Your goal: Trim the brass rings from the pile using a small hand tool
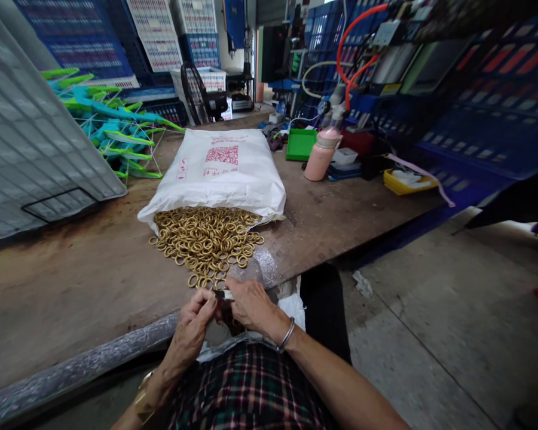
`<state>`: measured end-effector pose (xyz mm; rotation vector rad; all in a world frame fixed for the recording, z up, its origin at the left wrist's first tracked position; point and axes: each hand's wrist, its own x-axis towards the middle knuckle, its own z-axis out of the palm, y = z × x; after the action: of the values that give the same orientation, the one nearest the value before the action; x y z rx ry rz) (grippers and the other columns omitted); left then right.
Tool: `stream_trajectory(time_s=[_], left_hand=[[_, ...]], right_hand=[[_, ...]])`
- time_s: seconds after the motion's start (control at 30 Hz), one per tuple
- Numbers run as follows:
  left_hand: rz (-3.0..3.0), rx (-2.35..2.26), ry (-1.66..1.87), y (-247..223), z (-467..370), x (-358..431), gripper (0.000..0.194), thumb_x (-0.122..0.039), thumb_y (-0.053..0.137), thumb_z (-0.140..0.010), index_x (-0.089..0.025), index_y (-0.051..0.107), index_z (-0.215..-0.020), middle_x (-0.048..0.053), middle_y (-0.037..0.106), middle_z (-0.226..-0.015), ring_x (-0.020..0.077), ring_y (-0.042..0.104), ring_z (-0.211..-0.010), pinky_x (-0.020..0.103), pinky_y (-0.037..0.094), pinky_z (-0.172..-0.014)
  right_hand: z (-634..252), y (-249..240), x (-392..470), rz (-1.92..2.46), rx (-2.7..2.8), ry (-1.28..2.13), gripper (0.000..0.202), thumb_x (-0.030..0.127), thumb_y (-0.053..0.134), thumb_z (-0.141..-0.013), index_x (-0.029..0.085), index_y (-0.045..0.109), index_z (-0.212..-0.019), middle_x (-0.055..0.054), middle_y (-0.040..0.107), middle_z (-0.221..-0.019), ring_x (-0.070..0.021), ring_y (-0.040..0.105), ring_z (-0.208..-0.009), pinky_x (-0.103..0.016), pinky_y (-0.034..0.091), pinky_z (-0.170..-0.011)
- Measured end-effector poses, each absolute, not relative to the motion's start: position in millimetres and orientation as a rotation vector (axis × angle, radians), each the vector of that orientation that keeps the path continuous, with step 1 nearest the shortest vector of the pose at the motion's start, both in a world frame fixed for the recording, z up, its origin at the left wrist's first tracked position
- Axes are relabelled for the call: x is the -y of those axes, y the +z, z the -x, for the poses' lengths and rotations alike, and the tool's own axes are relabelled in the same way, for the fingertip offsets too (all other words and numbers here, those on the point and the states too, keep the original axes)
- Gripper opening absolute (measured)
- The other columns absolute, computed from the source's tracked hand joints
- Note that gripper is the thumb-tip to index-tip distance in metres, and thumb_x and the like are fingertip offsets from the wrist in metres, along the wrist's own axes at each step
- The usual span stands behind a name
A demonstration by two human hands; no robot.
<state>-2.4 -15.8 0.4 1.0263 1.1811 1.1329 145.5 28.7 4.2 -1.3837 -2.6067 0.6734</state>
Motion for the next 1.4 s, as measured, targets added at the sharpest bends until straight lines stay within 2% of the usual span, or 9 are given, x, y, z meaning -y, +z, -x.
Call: stream_trajectory(time_s=[0.17, 0.3, 0.43, 0.57, 0.77, 0.83, 0.93, 1.2, 1.4], left_hand=[[-1.017, -1.158, 1.121, 14.1, 4.5, 25.8, 0.028, -0.042, 0.055, -0.081, -0.018, 0.054, -0.067, -0.001, 0.054, -0.058, 0.0128, 0.049, -0.058, 0.026, 0.04, -0.061], [-1.102, -0.994, 1.012, 28.3, 3.6, 39.9, 0.025, -0.036, 0.054, -0.084, -0.016, 0.06, -0.07, 0.004, 0.06, -0.073, 0.0154, 0.055, -0.071, 0.029, 0.042, -0.071], [-0.72, -0.931, 1.115, 20.6, 4.3, 38.0, 0.026, -0.041, 0.06, -0.079, -0.015, 0.062, -0.073, 0.003, 0.06, -0.068, 0.0121, 0.053, -0.058, 0.026, 0.044, -0.059], [-0.383, -0.964, 1.194, 10.8, 9.8, 28.3, 0.029, -0.04, 0.07, -0.068, -0.013, 0.061, -0.071, 0.004, 0.061, -0.067, 0.0109, 0.053, -0.055, 0.022, 0.043, -0.048], [-0.143, -0.868, 1.18, 9.1, 15.3, 23.5, 0.026, -0.028, 0.074, -0.063, -0.018, 0.059, -0.083, -0.001, 0.061, -0.065, 0.0098, 0.052, -0.051, 0.019, 0.041, -0.042], [-0.119, -0.838, 1.175, 7.7, 15.5, 21.6, 0.022, -0.029, 0.073, -0.064, -0.015, 0.059, -0.074, 0.0, 0.06, -0.066, 0.0096, 0.052, -0.053, 0.019, 0.041, -0.043], [-0.082, -0.853, 1.178, 6.5, 14.3, 17.7, 0.028, -0.032, 0.073, -0.063, -0.014, 0.052, -0.06, 0.001, 0.06, -0.067, 0.01, 0.054, -0.056, 0.019, 0.041, -0.043], [-0.373, -1.156, 1.227, 9.9, 0.0, 8.4, 0.04, -0.046, 0.073, -0.062, -0.018, 0.052, -0.081, -0.006, 0.054, -0.059, 0.0082, 0.05, -0.048, 0.016, 0.035, -0.036], [-0.616, -1.25, 1.228, 0.8, -3.2, 5.6, 0.035, -0.049, 0.064, -0.07, -0.017, 0.052, -0.072, -0.008, 0.045, -0.05, 0.0043, 0.037, -0.039, 0.016, 0.029, -0.036]], right_hand=[[-142.9, 4.3, -30.3, 1.504, 2.625, 0.585, 0.029, 0.013, 0.041, -0.076, 0.015, 0.052, -0.103, -0.008, 0.066, -0.079, -0.0196, 0.059, -0.07, -0.027, 0.03, -0.059], [-145.7, 4.1, -41.5, 1.748, 2.53, 0.522, 0.026, 0.015, 0.04, -0.081, 0.015, 0.053, -0.103, -0.008, 0.067, -0.081, -0.0189, 0.06, -0.067, -0.027, 0.032, -0.059], [-141.2, 9.6, -47.6, 1.709, 2.446, 0.537, 0.02, 0.02, 0.043, -0.085, 0.017, 0.053, -0.102, -0.006, 0.068, -0.085, -0.0181, 0.061, -0.075, -0.026, 0.034, -0.062], [-128.0, 10.7, -46.0, 1.727, 2.428, 0.526, 0.019, 0.03, 0.047, -0.087, 0.018, 0.054, -0.1, -0.007, 0.068, -0.091, -0.0186, 0.062, -0.08, -0.026, 0.034, -0.064], [-121.1, 7.4, -46.4, 1.757, 2.478, 0.473, 0.016, 0.023, 0.044, -0.085, 0.019, 0.054, -0.098, -0.006, 0.068, -0.09, -0.0182, 0.063, -0.08, -0.026, 0.033, -0.063], [-122.7, 5.3, -47.3, 1.76, 2.497, 0.461, 0.017, 0.02, 0.044, -0.084, 0.019, 0.054, -0.098, -0.006, 0.068, -0.088, -0.0184, 0.063, -0.079, -0.026, 0.032, -0.062], [-126.9, 1.3, -49.1, 1.75, 2.498, 0.464, 0.018, 0.019, 0.043, -0.084, 0.017, 0.053, -0.099, -0.007, 0.067, -0.086, -0.0189, 0.062, -0.075, -0.027, 0.032, -0.061], [-135.3, 4.8, -43.2, 1.4, 2.256, 0.691, 0.017, 0.012, 0.044, -0.076, 0.018, 0.049, -0.091, -0.003, 0.062, -0.076, -0.0164, 0.058, -0.069, -0.024, 0.036, -0.063], [-129.7, 11.4, -35.7, 1.266, 2.091, 0.86, 0.01, 0.016, 0.043, -0.08, 0.019, 0.049, -0.088, -0.001, 0.057, -0.075, -0.0136, 0.052, -0.066, -0.024, 0.037, -0.063]])
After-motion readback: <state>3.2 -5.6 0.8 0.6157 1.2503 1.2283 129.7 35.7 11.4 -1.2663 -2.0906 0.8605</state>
